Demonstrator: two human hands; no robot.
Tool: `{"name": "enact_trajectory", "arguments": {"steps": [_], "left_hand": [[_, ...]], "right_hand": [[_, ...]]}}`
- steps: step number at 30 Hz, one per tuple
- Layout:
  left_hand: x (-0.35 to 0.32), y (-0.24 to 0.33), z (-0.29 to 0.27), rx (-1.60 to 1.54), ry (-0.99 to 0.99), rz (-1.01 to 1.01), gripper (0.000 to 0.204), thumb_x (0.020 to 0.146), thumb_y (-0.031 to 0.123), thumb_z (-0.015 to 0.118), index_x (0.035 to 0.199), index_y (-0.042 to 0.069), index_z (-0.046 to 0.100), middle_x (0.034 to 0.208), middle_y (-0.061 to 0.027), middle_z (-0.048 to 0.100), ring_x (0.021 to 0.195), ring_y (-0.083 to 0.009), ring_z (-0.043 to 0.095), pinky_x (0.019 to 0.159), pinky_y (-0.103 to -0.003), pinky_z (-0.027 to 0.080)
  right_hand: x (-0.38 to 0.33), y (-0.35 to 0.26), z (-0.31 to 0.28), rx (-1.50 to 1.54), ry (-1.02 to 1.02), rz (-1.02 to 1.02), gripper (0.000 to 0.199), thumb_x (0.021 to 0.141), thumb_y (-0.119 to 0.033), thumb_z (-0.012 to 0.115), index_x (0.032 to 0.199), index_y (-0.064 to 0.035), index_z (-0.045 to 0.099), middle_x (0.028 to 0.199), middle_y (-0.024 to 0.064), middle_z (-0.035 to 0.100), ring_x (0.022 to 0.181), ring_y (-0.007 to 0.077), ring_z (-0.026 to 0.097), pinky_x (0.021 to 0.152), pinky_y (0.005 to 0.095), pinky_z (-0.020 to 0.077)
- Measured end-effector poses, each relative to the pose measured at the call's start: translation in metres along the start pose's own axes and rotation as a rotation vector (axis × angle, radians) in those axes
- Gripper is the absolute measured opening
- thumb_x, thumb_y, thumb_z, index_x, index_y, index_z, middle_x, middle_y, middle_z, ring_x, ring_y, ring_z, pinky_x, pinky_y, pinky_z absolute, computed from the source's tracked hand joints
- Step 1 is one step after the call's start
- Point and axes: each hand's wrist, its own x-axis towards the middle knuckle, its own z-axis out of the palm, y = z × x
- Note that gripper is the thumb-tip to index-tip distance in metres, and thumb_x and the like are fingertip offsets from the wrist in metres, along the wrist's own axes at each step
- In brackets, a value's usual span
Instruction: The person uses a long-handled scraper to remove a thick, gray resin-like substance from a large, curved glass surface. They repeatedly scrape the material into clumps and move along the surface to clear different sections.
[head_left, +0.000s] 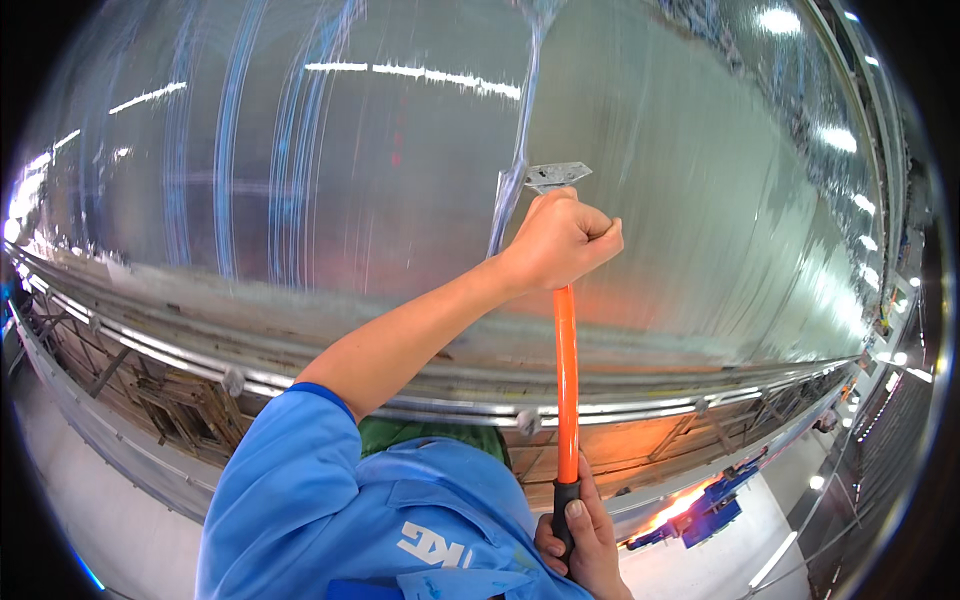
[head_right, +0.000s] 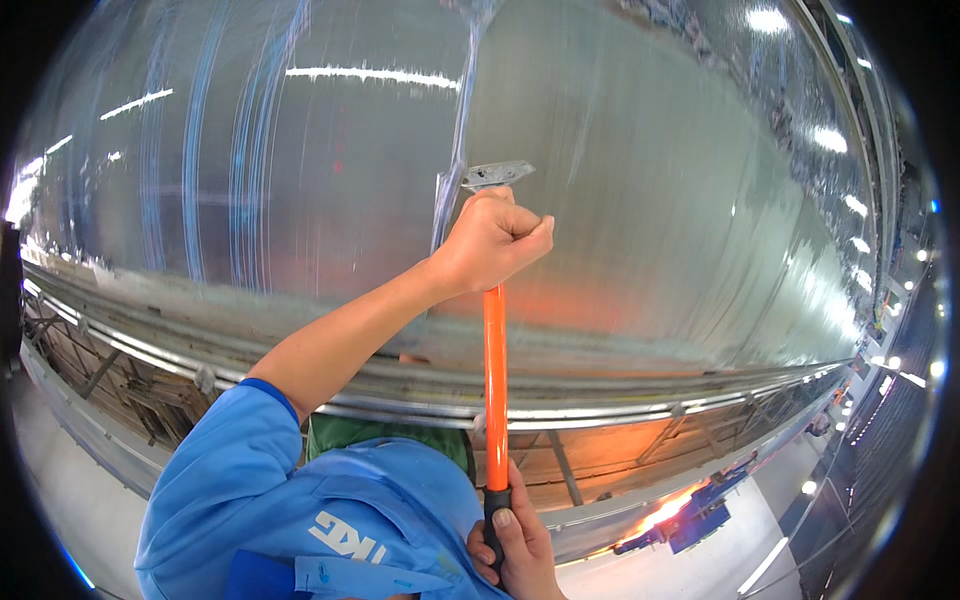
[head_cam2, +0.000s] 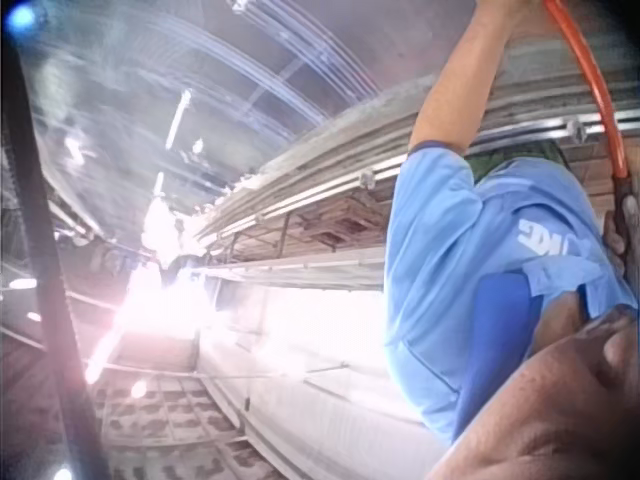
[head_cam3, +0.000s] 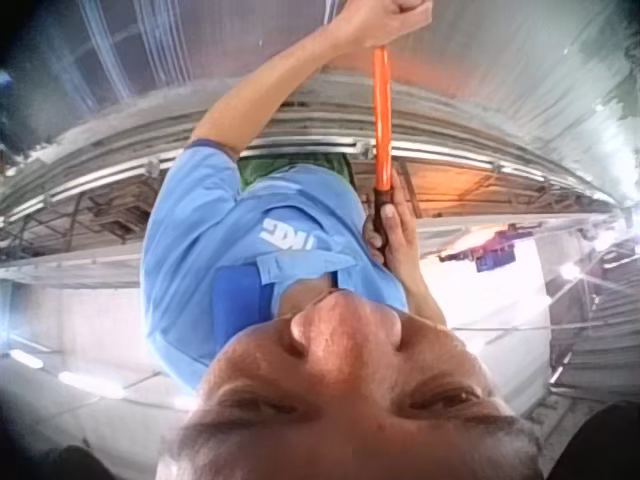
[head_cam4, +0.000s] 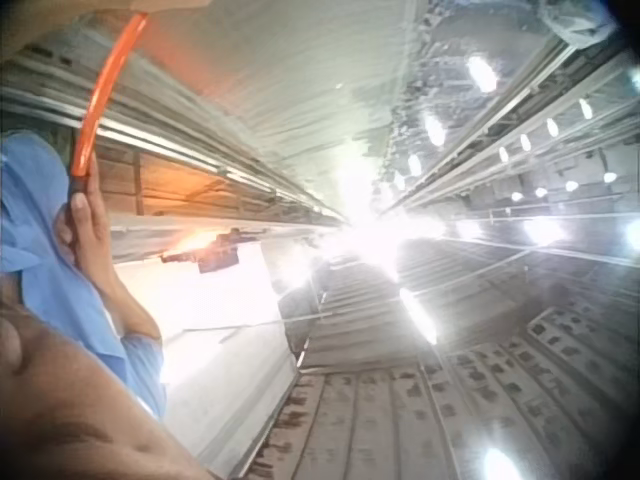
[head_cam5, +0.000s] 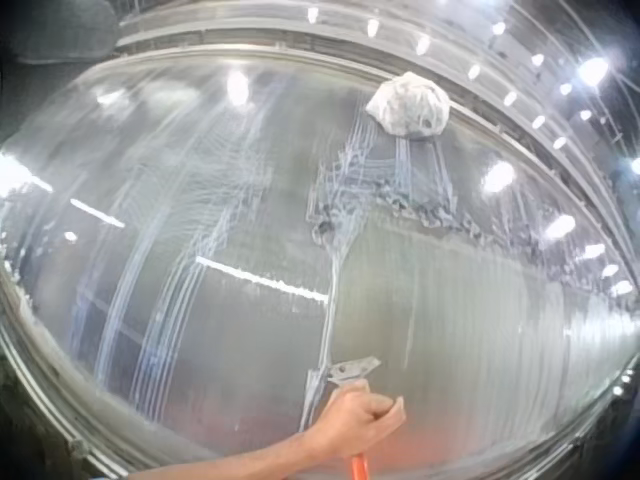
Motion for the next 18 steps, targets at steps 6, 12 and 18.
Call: {"name": "enact_trajectory", "arguments": {"steps": [6, 12, 18], "left_hand": [[0.139, 0.015, -0.067, -0.07, -0.046, -0.108, 0.047, 0.094, 0.017, 0.062, 0.057, 0.001, 0.037, 0.05, -0.0091, 0.031, 0.05, -0.019, 0.022, 0.054, -0.035, 0.035], [0.26, 0.008, -0.104, -0.08, -0.007, 0.03, 0.045, 0.092, 0.025, 0.063, 0.061, -0.002, 0.043, 0.052, -0.0094, 0.039, 0.052, -0.0184, 0.032, 0.052, -0.039, 0.036], [0.208, 0.009, -0.071, 0.111, -0.008, 0.143, 0.044, 0.093, 0.03, 0.064, 0.063, -0.002, 0.055, 0.057, -0.0177, 0.052, 0.052, -0.0318, 0.049, 0.058, -0.045, 0.045]], "right_hand": [[0.034, -0.125, 0.08, 0.092, 0.011, 0.039, 0.068, 0.109, -0.04, 0.051, 0.166, -0.0246, 0.018, 0.069, -0.0015, 0.042, 0.047, 0.0069, 0.035, 0.041, 0.0205, 0.03], [0.091, -0.202, 0.099, 0.058, -0.101, -0.113, 0.06, 0.111, -0.042, 0.044, 0.165, -0.033, 0.019, 0.066, -0.0013, 0.04, 0.044, 0.0074, 0.035, 0.043, 0.0237, 0.0328], [0.08, -0.129, 0.054, 0.215, -0.16, -0.127, 0.055, 0.112, -0.042, 0.043, 0.163, -0.0368, 0.023, 0.066, -0.0029, 0.043, 0.044, 0.0076, 0.038, 0.042, 0.0236, 0.0351]]}}
